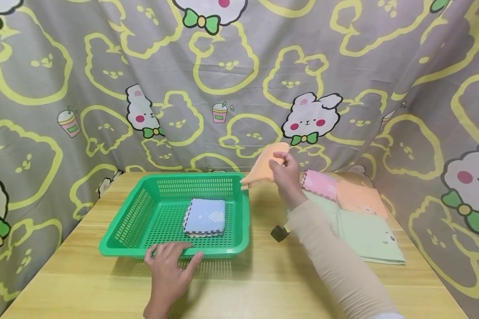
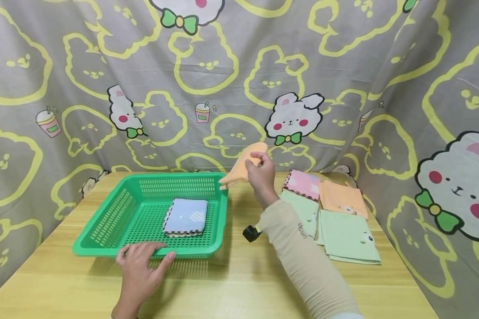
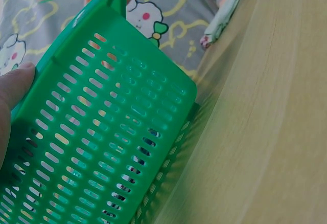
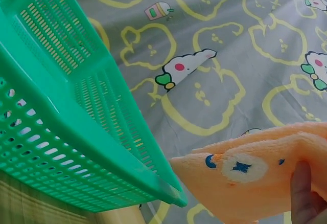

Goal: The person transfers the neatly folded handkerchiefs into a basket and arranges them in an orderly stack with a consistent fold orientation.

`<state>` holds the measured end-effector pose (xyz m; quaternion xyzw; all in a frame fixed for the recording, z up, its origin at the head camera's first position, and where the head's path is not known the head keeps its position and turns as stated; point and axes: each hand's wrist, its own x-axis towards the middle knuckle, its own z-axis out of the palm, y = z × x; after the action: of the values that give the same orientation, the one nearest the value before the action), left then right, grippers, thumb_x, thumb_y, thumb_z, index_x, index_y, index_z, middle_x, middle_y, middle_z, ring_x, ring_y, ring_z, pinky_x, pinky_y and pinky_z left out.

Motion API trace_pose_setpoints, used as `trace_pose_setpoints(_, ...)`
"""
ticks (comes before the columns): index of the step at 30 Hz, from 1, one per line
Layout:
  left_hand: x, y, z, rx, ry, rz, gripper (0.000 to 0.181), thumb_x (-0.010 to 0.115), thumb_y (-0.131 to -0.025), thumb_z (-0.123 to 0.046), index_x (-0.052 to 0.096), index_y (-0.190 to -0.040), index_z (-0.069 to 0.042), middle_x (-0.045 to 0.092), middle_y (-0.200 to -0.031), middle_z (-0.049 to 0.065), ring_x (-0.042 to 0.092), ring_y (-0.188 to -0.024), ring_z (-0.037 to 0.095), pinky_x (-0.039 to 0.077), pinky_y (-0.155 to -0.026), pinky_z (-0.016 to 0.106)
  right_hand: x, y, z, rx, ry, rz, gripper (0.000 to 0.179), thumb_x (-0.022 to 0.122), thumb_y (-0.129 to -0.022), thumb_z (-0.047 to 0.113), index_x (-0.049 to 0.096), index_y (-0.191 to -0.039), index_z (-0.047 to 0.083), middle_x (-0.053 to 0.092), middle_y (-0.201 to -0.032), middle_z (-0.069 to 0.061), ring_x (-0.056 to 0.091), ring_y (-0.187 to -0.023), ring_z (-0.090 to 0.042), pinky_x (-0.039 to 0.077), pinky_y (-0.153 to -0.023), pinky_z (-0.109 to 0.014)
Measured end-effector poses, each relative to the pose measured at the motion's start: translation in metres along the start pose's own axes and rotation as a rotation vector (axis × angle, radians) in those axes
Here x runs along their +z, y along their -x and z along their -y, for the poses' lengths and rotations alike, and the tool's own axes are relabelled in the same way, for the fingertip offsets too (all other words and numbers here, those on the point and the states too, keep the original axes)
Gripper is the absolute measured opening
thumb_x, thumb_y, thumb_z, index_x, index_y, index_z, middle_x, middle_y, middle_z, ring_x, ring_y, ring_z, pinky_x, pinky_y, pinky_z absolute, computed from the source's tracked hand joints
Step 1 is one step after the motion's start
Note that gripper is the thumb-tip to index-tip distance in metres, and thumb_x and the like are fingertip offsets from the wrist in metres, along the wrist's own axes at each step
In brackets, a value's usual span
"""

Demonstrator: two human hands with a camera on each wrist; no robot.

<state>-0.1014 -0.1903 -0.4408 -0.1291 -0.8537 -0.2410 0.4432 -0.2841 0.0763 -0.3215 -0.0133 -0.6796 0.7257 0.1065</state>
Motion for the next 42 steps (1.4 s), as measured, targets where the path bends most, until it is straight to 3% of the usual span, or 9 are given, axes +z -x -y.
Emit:
trace_pose_setpoints(2, 0.000, -0.001, 0.000, 0.004, 0.001, -0.001, 0.057, 0.052, -0.091, -0.062, 0.068, -0.084, -0.008, 0.069, -0.083, 0.008, 0.053, -0.082, 0.028, 0.018, -0.088, 0.064, 0.001, 0.001, 0.000, 0.001, -0.002, 0.007, 0.029, 0.060, -0.090, 0.005, 0.056, -0.119, 0.003, 0.046, -0.116, -0.011, 0.045, -0.075, -0.014, 0.041, -0.056, -0.019)
trace_pose_setpoints(7, 0.000, 0.000, 0.000, -0.004, 0.000, 0.006, 0.056, 0.054, -0.091, -0.061, 0.068, -0.084, -0.008, 0.068, -0.083, 0.008, 0.054, -0.082, 0.029, 0.018, -0.088, 0.065, 0.006, 0.003, -0.001, -0.012, -0.014, 0.017, 0.026, 0.060, -0.089, 0.003, 0.057, -0.115, 0.002, 0.047, -0.117, -0.013, 0.045, -0.081, -0.015, 0.038, -0.051, -0.018)
trace_pose_setpoints(9, 0.000, 0.001, 0.000, -0.006, -0.002, 0.007, 0.056, 0.053, -0.091, -0.062, 0.068, -0.084, -0.008, 0.068, -0.083, 0.008, 0.054, -0.082, 0.029, 0.018, -0.088, 0.066, 0.008, 0.004, 0.000, -0.015, -0.020, 0.013, 0.025, 0.060, -0.089, 0.002, 0.057, -0.114, 0.001, 0.049, -0.112, -0.012, 0.046, -0.085, -0.016, 0.039, -0.051, -0.018)
trace_pose_setpoints(12, 0.000, 0.000, 0.000, -0.008, -0.002, 0.009, 0.057, 0.052, -0.091, -0.062, 0.068, -0.084, -0.007, 0.068, -0.083, 0.008, 0.054, -0.082, 0.029, 0.017, -0.088, 0.066, 0.010, 0.005, 0.000, -0.017, -0.018, 0.008, 0.025, 0.060, -0.088, 0.002, 0.058, -0.113, 0.001, 0.049, -0.100, -0.009, 0.044, -0.074, -0.015, 0.038, -0.052, -0.019)
trace_pose_setpoints(16, -0.001, 0.001, 0.000, -0.019, 0.003, 0.017, 0.056, 0.053, -0.091, -0.061, 0.069, -0.084, -0.007, 0.068, -0.083, 0.008, 0.054, -0.083, 0.029, 0.017, -0.089, 0.065, 0.014, 0.006, -0.001, -0.020, -0.022, 0.012, 0.025, 0.060, -0.088, 0.001, 0.058, -0.113, 0.000, 0.047, -0.095, -0.007, 0.043, -0.071, -0.013, 0.039, -0.053, -0.019)
trace_pose_setpoints(28, -0.001, 0.000, -0.001, -0.011, 0.003, 0.008, 0.055, 0.054, -0.091, -0.061, 0.068, -0.083, -0.009, 0.069, -0.083, 0.008, 0.054, -0.082, 0.029, 0.017, -0.089, 0.065, 0.019, 0.008, -0.004, -0.007, -0.020, 0.030, 0.025, 0.060, -0.089, 0.002, 0.057, -0.114, 0.001, 0.050, -0.100, -0.008, 0.047, -0.074, -0.014, 0.042, -0.056, -0.019)
trace_pose_setpoints(42, -0.001, -0.001, -0.002, -0.013, 0.010, 0.008, 0.055, 0.054, -0.091, -0.061, 0.068, -0.083, -0.008, 0.069, -0.083, 0.008, 0.054, -0.082, 0.028, 0.017, -0.089, 0.065, 0.028, 0.012, -0.008, 0.016, -0.012, 0.047, 0.023, 0.061, -0.089, 0.003, 0.058, -0.112, 0.002, 0.047, -0.091, -0.006, 0.046, -0.071, -0.013, 0.040, -0.053, -0.019)
